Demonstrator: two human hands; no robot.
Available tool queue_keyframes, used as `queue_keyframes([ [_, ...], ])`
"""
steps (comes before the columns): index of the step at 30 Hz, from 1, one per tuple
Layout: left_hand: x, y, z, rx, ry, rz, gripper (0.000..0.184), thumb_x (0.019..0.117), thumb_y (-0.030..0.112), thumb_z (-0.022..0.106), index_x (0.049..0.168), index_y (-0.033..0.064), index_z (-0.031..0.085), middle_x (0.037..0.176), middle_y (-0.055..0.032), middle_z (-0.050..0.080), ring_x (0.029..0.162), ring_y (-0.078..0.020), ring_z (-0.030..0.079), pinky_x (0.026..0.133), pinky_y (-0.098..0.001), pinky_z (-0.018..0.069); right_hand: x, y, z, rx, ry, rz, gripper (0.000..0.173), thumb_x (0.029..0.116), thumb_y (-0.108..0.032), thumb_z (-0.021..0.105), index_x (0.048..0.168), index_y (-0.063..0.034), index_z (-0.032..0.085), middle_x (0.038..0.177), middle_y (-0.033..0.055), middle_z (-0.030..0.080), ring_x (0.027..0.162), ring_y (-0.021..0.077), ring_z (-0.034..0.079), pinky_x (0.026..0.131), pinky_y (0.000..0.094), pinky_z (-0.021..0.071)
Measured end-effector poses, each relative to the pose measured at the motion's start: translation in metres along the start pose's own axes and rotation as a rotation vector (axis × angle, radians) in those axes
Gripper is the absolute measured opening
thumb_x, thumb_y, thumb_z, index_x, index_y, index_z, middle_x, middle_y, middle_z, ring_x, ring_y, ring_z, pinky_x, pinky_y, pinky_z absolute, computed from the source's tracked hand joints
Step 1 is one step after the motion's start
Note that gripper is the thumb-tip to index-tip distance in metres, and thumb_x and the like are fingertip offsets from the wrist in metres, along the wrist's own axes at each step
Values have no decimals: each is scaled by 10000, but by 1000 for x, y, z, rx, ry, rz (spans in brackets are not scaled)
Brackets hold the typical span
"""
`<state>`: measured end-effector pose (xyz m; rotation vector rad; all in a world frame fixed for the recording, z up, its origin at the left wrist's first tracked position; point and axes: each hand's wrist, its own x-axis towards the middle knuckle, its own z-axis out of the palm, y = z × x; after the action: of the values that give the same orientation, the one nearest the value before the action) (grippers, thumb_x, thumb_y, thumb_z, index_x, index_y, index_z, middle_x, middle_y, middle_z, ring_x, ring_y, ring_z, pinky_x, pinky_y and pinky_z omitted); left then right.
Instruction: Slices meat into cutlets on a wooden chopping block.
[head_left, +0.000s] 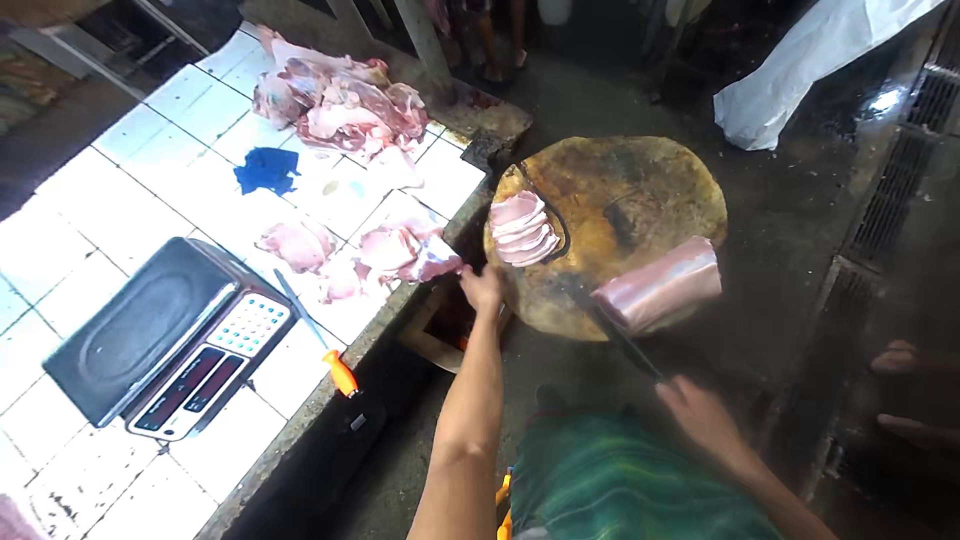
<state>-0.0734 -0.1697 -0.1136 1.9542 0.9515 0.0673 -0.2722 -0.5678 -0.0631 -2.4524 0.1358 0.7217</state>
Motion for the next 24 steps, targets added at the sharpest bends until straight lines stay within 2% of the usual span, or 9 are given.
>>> queue_keyframes([
  [3,-75,-36,25,308,-96,155,622,1071,395,481,1553,14,385,1598,-345,303,1469,-518,333,1135,-688,357,-12,28,2,180,90,-75,645,1023,-642,365,1092,-71,656,706,62,619,622,215,631,608,466,544],
  [5,-117,-36,39,430,-77,455,604,1005,273,569,1526,-2,435,1615,-317,309,1509,-503,271,1200,-677,260,-13,44,-2,282,150,-95,624,1031,-614,388,1095,-59,667,707,46,623,600,181,624,583,428,554],
  [7,-141,-23,60,527,-242,655,747,938,359,657,1570,55,401,1648,-208,333,1549,-403,249,1238,-643,199,-10,54,-12,360,198,-123,555,1050,-543,412,1095,-51,666,711,38,633,581,160,624,558,391,561],
  [9,-153,-16,87,627,-397,715,887,871,463,722,1599,105,364,1679,-164,288,1572,-378,191,1242,-644,164,-7,64,-24,416,207,-148,514,1072,-486,413,1104,-34,655,709,35,629,562,149,610,542,365,557],
  [11,-156,-17,110,639,-408,740,801,886,464,712,1559,124,440,1636,-124,391,1548,-353,268,1236,-629,196,-5,77,-33,448,219,-172,505,1080,-475,408,1098,-31,650,706,27,628,550,132,607,531,339,560],
  [14,-164,-23,122,532,-265,760,562,929,318,706,1435,111,578,1456,-125,584,1398,-329,495,1144,-577,393,-1,100,-40,495,221,-186,501,1087,-469,410,1106,-27,644,703,18,625,541,112,602,522,315,556],
  [17,-173,-31,124,427,-161,686,381,1010,246,635,1369,120,646,1376,-112,647,1329,-322,558,1115,-528,440,-2,120,-38,527,184,-156,507,1091,-473,408,1129,-26,643,709,24,622,546,118,603,526,317,558],
  [21,-186,-48,127,397,20,771,219,1047,253,600,1126,114,749,1182,-102,711,1171,-311,631,1016,-486,518,-11,141,-34,546,120,-123,498,1094,-473,410,1094,-31,642,698,21,615,529,117,590,510,315,550],
  [24,-180,-56,108,477,-48,832,222,1043,217,591,1121,90,755,1202,-110,709,1210,-301,626,1045,-463,521,-19,152,-33,515,103,-113,507,1093,-472,415,1098,-21,646,714,40,627,540,149,606,522,356,565],
])
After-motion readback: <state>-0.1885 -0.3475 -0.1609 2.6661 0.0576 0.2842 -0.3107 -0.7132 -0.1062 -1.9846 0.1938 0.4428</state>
